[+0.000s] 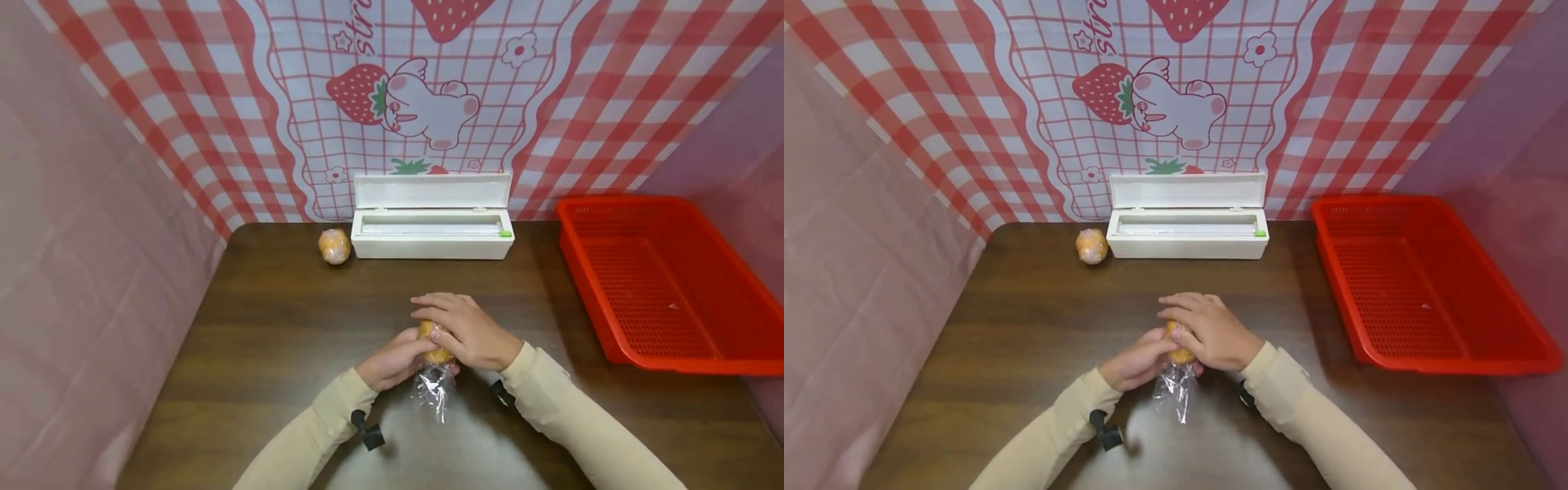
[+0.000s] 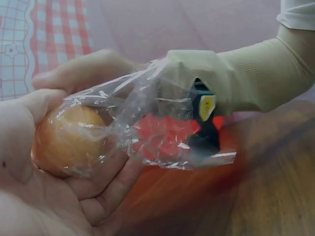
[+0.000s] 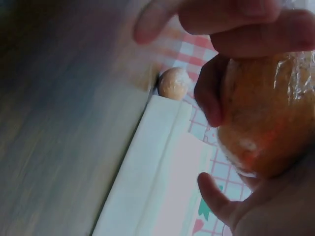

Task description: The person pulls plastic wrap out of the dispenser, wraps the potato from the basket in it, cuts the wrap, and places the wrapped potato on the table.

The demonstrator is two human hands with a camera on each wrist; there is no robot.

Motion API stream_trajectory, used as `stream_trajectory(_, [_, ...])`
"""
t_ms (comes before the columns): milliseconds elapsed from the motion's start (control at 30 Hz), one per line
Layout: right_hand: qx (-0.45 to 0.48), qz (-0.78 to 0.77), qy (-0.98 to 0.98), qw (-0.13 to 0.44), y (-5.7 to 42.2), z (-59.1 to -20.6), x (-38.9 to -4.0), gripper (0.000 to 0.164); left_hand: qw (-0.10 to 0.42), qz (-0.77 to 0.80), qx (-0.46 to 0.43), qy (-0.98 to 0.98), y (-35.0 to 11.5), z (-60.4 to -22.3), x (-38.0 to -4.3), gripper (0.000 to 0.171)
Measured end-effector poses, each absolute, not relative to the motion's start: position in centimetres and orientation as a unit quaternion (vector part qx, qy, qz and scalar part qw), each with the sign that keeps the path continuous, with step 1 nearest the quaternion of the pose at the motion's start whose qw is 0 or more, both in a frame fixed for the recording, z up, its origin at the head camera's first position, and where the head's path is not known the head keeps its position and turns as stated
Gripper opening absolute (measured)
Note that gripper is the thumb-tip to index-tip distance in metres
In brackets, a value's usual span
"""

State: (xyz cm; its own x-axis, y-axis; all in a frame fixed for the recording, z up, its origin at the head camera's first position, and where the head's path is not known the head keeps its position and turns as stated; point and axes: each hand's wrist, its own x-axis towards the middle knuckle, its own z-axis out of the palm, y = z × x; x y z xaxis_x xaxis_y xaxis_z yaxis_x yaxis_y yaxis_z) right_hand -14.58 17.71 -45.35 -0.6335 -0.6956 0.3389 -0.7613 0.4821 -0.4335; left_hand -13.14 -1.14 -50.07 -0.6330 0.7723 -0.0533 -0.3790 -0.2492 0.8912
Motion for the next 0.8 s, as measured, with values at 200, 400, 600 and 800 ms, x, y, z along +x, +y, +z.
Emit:
stream_trajectory(200, [0.438,0.182,-0.872,0.122,17.9,-45.4,-14.7,0.055,0.387,0.781,0.190,0.453,-1.5,-49.6,-13.4,0.041])
stream_trajectory(400, [0.441,0.164,-0.867,0.164,18.0,-46.1,-13.9,0.084,0.376,0.797,0.167,0.442,-1.7,-49.5,-13.5,0.056])
stream_trajectory(600, [0.459,0.159,-0.860,0.157,18.3,-46.2,-13.8,0.080,0.378,0.803,0.173,0.427,-2.0,-49.7,-13.3,0.073])
stream_trajectory(800, [0.486,0.224,-0.838,0.107,19.3,-46.2,-13.2,0.056,0.376,0.812,0.145,0.421,-1.9,-49.7,-13.3,0.066])
